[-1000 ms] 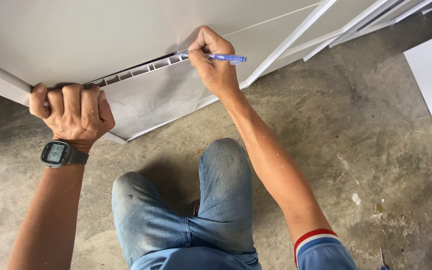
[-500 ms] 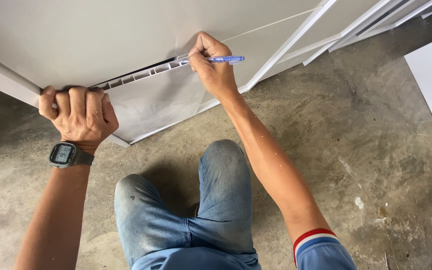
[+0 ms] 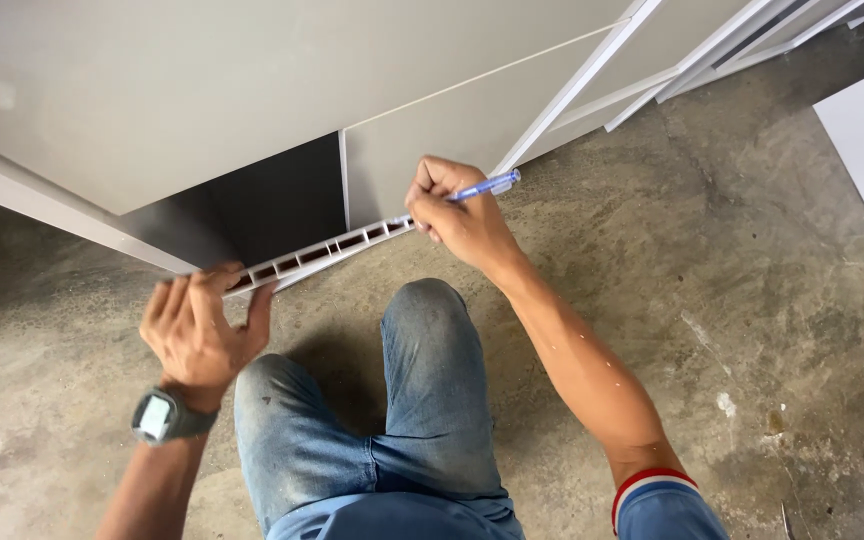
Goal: The person is measuring and fitting a white plastic panel into a cabinet structure, using a circular saw for cutting and a pen for marking.
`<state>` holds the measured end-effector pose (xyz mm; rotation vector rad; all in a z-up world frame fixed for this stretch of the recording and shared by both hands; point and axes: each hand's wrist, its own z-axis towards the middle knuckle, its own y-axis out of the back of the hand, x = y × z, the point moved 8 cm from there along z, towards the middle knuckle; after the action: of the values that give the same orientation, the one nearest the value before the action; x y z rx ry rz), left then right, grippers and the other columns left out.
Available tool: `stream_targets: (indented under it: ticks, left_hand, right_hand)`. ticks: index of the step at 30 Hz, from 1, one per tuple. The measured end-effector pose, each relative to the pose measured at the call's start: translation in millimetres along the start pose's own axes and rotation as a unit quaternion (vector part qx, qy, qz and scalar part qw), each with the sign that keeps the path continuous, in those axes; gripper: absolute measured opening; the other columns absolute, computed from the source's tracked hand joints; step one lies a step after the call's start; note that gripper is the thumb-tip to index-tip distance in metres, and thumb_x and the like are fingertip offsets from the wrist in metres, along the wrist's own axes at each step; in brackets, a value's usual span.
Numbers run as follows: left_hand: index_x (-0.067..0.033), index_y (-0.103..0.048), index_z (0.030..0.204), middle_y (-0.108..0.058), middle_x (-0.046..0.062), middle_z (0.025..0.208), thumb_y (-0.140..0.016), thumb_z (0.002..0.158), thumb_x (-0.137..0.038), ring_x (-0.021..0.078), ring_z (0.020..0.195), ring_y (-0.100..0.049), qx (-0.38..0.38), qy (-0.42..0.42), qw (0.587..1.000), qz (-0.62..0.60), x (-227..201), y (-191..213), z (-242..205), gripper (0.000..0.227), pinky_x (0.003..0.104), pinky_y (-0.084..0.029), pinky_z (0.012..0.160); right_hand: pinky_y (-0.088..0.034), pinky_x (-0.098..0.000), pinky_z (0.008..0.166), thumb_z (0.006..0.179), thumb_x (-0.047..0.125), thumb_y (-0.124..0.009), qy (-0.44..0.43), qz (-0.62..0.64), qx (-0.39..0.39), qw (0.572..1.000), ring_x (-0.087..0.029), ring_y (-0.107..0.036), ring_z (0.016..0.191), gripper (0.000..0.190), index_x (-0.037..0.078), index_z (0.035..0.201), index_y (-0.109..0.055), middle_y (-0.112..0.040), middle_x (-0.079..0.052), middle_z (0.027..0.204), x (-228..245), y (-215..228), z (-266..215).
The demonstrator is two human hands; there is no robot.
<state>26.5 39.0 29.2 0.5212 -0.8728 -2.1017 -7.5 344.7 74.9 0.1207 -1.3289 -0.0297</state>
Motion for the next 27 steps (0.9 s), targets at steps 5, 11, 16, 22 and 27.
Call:
stream_targets:
  ticks: [5, 11, 16, 22, 27]
  left_hand:
    - [-0.0074, -0.078, 0.115, -0.072, 0.001, 0.084, -0.081, 0.091, -0.037, 0.0138, 0.071, -0.060, 0.037, 0.008, 0.999, 0.035, -50.0, 43.9, 9.6, 0.039, 0.030, -0.045, 0.068]
    - [-0.0114, -0.081, 0.111, -0.076, 0.001, 0.095, -0.082, 0.090, -0.028, 0.0163, 0.080, -0.066, 0.034, 0.002, 0.999, 0.036, -66.9, 55.7, -8.2, 0.027, 0.033, -0.046, 0.072]
    - [-0.0122, -0.079, 0.107, -0.076, 0.001, 0.097, -0.084, 0.088, -0.030, 0.0156, 0.083, -0.067, 0.034, 0.022, 0.999, 0.011, -80.4, 58.4, -27.2, 0.026, 0.032, -0.046, 0.072]
    - [-0.0124, -0.078, 0.107, -0.077, 0.002, 0.100, -0.085, 0.085, -0.030, 0.0163, 0.089, -0.070, 0.049, 0.040, 0.998, 0.003, -94.6, 61.2, -52.0, 0.029, 0.031, -0.048, 0.076]
    - [-0.0131, -0.077, 0.108, -0.077, 0.001, 0.102, -0.085, 0.085, -0.030, 0.0174, 0.092, -0.071, 0.057, 0.051, 0.997, -0.006, -108.2, 60.4, -71.5, 0.030, 0.032, -0.049, 0.079]
  right_hand:
    - [-0.040, -0.0217, 0.040, 0.091, 0.001, -0.058, -0.037, -0.052, 0.024, 0.998, -0.006, -0.050, 0.048, 0.017, 0.008, 0.075, -0.056, -0.058, -0.003, 0.062, 2.8, -6.7, -18.2]
    - [-0.030, -0.0228, 0.037, 0.084, -0.004, -0.057, -0.178, 0.064, 0.039, 0.981, -0.007, -0.044, 0.043, 0.025, 0.008, 0.063, -0.048, -0.050, -0.002, 0.053, -30.0, -19.8, -36.2]
    - [-0.028, -0.0232, 0.034, 0.079, -0.002, -0.056, -0.211, 0.064, 0.027, 0.975, -0.007, -0.044, 0.040, 0.023, 0.007, 0.059, -0.050, -0.049, -0.002, 0.049, -33.4, -19.5, -63.2]
    - [-0.028, -0.0234, 0.038, 0.079, -0.001, -0.055, -0.256, 0.080, 0.033, 0.963, -0.006, -0.045, 0.046, 0.023, 0.007, 0.059, -0.048, -0.049, -0.001, 0.052, -31.6, -23.9, -90.4]
    - [-0.030, -0.0237, 0.039, 0.081, 0.001, -0.054, -0.279, 0.066, 0.043, 0.957, -0.005, -0.044, 0.046, 0.024, 0.007, 0.059, -0.047, -0.051, -0.001, 0.054, -34.1, -23.4, -108.6]
